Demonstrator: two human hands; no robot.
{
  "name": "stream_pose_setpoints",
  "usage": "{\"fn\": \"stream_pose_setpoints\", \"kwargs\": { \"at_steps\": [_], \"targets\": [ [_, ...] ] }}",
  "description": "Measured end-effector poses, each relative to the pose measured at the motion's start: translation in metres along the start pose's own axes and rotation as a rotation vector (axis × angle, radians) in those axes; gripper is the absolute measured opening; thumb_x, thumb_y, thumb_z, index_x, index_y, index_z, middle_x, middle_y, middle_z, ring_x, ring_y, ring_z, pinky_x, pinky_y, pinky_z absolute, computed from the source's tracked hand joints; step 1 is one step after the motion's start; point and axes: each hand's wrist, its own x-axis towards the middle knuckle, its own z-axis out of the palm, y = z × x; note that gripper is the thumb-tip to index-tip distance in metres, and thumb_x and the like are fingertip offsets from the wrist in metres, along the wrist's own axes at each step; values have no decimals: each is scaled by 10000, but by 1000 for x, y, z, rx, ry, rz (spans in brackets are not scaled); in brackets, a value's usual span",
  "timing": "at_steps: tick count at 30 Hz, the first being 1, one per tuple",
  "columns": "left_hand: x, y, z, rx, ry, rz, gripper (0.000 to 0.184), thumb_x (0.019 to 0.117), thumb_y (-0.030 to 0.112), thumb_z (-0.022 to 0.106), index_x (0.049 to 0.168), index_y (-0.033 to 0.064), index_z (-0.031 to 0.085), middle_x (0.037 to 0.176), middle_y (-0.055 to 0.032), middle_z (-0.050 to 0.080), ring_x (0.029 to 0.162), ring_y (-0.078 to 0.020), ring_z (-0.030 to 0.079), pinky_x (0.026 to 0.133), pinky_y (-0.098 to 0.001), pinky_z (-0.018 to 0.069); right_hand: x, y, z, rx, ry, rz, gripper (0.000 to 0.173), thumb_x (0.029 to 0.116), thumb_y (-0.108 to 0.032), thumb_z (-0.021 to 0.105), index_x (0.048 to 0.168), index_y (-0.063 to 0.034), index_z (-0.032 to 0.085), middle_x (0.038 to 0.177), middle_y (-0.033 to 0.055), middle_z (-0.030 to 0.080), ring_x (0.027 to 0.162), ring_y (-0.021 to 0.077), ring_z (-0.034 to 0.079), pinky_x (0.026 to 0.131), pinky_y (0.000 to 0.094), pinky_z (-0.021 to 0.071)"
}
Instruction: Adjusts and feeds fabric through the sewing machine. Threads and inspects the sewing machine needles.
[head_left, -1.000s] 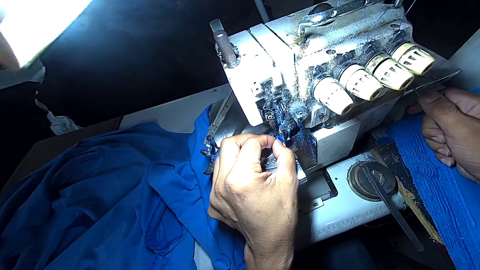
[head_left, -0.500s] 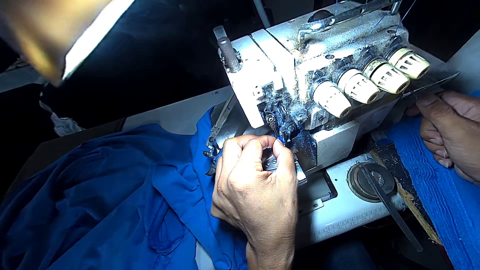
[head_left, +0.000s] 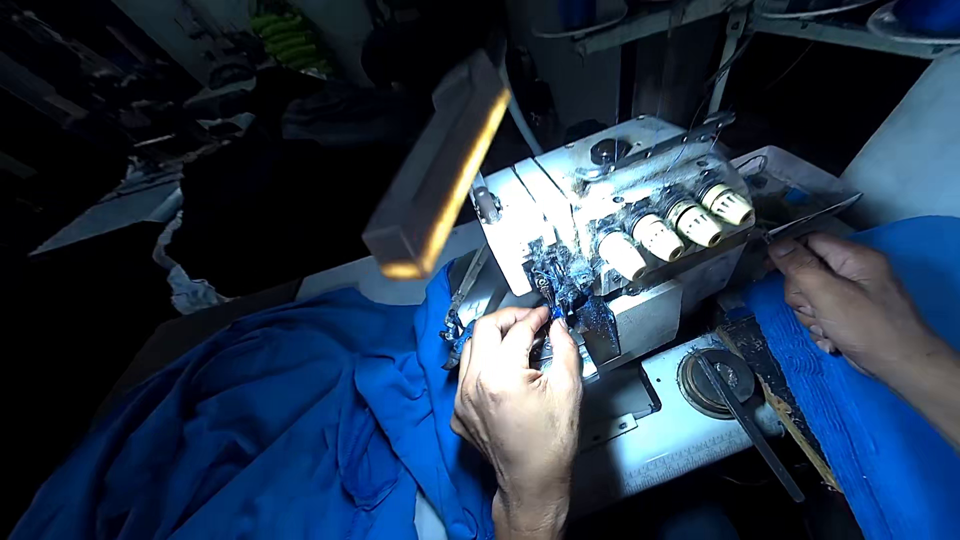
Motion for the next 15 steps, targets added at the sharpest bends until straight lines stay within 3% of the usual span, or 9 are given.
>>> {"fn": "stream_pose_setpoints", "kwargs": {
  "at_steps": [3,5,7,9,10,13,15],
  "targets": [
    [-4,-5,-10,-305,66,68,140,890,187,744,991,104,795,1067,-2,652,800,-26,637,629,-182,563,1,2,-1,-21,-1,-9,372,1051,-511,508,1031,-168,651,558,2,393,371,130,364,327,294,343],
    [2,-11,-16,-413,157,104,110,900,127,698,942,49,762,1035,-25,663,798,-28,643,616,-162,556,2,5,-1,-36,-1,-15,387,1049,-523,504,1023,-162,644,559,16,406,379,151,381,337,326,355],
    [18,-21,-21,-322,118,98,156,982,146,623,1020,50,740,956,-12,674,739,-17,621,607,-174,528,2,4,-1,-44,4,-3,404,1045,-536,505,1048,-162,659,561,25,418,382,161,392,344,341,371],
    [34,-30,-24,-167,-80,22,205,1040,199,562,1124,98,721,763,-11,662,546,-81,576,477,-266,491,0,4,-1,-58,3,6,420,1043,-553,495,1043,-164,652,565,22,418,389,162,399,352,348,378],
    [44,-32,-25,-107,-204,3,217,1059,215,533,1129,103,706,727,-36,660,530,-145,581,476,-339,490,0,4,-1,-54,2,-3,422,1040,-559,494,1025,-166,646,564,18,413,388,159,397,349,345,372],
    [77,-26,-19,31,-385,13,219,1043,166,546,974,53,720,740,-116,666,661,-277,638,617,-505,502,1,3,-2,-57,3,-15,436,1036,-571,495,1012,-159,636,574,36,440,392,180,420,355,360,384],
    [90,-27,-15,-25,-467,-109,171,1022,154,589,962,60,718,744,-97,661,657,-237,620,625,-459,497,1,3,-2,-64,9,-4,437,1034,-573,502,1020,-159,642,578,44,450,397,185,427,365,364,392]
  ]
}}
